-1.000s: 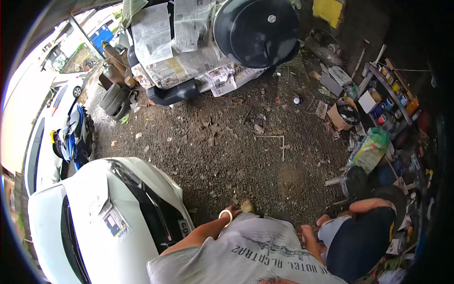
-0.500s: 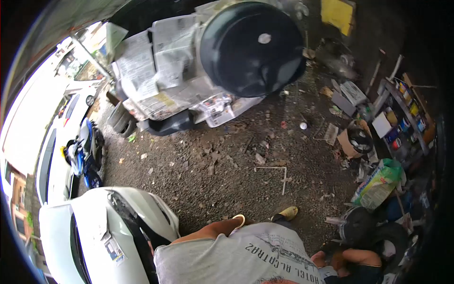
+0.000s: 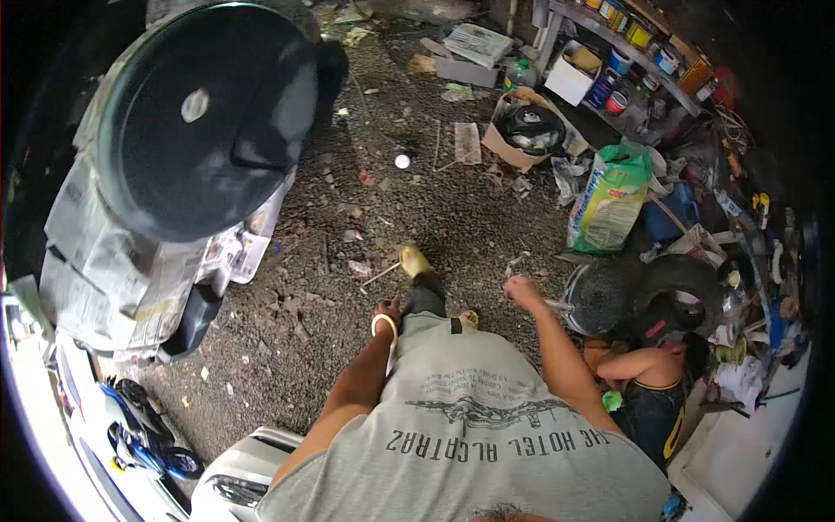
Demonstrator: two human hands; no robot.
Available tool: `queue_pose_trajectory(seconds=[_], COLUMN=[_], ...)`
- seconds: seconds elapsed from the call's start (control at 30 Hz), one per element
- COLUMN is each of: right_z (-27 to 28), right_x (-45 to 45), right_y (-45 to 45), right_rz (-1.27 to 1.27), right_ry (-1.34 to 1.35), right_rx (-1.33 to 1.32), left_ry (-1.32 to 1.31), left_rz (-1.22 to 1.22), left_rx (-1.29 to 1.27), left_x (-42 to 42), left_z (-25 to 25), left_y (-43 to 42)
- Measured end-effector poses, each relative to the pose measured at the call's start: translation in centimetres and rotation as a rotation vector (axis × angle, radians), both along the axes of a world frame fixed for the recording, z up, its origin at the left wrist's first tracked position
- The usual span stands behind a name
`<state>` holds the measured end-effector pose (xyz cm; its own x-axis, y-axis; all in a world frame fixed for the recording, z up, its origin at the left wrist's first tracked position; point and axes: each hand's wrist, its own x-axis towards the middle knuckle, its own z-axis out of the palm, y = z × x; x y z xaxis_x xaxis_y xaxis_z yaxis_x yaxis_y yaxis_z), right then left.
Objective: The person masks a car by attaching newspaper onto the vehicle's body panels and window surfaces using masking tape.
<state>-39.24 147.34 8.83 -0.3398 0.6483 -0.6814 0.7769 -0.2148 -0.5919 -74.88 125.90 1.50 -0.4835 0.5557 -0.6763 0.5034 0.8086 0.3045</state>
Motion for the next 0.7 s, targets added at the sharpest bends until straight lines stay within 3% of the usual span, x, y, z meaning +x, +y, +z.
queue_pose_trajectory(seconds=[0.07,0.13,0.17,0.2,0.27,0.3,0.37,0.43,0.5,0.57,0.6,0.67,0.7], right_z=[2.3,-9.0,-10.8,-11.9,-12.1,-11.1,-8.5,-7.6,-7.8,-8.2,-4.6,-4.3,-4.9], right_x=[-2.4,0.9,2.3,3.5,6.6,6.9,6.3,4.5,1.7,-1.2,-5.2,-8.6,-9.8], right_y=[1.6,2.5,2.9,3.4,4.7,4.9,8.4,12.5,15.9,19.8,22.9,27.4,29.1], right_rz=[0.004,-0.107,-0.126,-0.144,-0.368,-0.438,-0.549,-0.645,-0.715,-0.898,-0.916,-0.825,-0.778], right_ry=[-0.122,-0.142,-0.213,-0.282,-0.281,-0.270,-0.208,-0.073,0.053,0.130,-0.060,-0.043,-0.038], right_rx=[-0.117,-0.198,-0.239,-0.279,-0.637,-0.653,-0.717,-0.817,-0.552,-0.385,-0.283,-0.355,-0.395], left_ry=[-0.154,-0.281,-0.319,-0.398,-0.497,-0.548,-0.484,-0.242,-0.031,-0.166,-0.227,-0.346,-0.432], left_rz=[-0.096,-0.027,0.114,0.160,0.152,0.149,-0.067,-0.495,-0.836,-0.572,-0.438,-0.161,-0.015], left_rx=[-0.059,-0.093,-0.099,-0.122,-0.076,-0.055,-0.098,-0.149,-0.074,-0.128,-0.145,-0.177,-0.141], left_x=[-1.4,-2.6,-3.3,-4.7,-9.1,-11.3,-15.4,-19.0,-22.3,-24.3,-25.4,-27.2,-26.8], left_z=[-0.7,-2.5,-4.6,-2.9,-6.7,-8.5,-6.0,-4.7,-7.2,-10.0,-10.7,-11.3,-8.5], left_y=[4.0,8.0,10.1,13.8,18.9,21.5,27.5,33.1,36.5,39.7,42.3,47.4,49.5])
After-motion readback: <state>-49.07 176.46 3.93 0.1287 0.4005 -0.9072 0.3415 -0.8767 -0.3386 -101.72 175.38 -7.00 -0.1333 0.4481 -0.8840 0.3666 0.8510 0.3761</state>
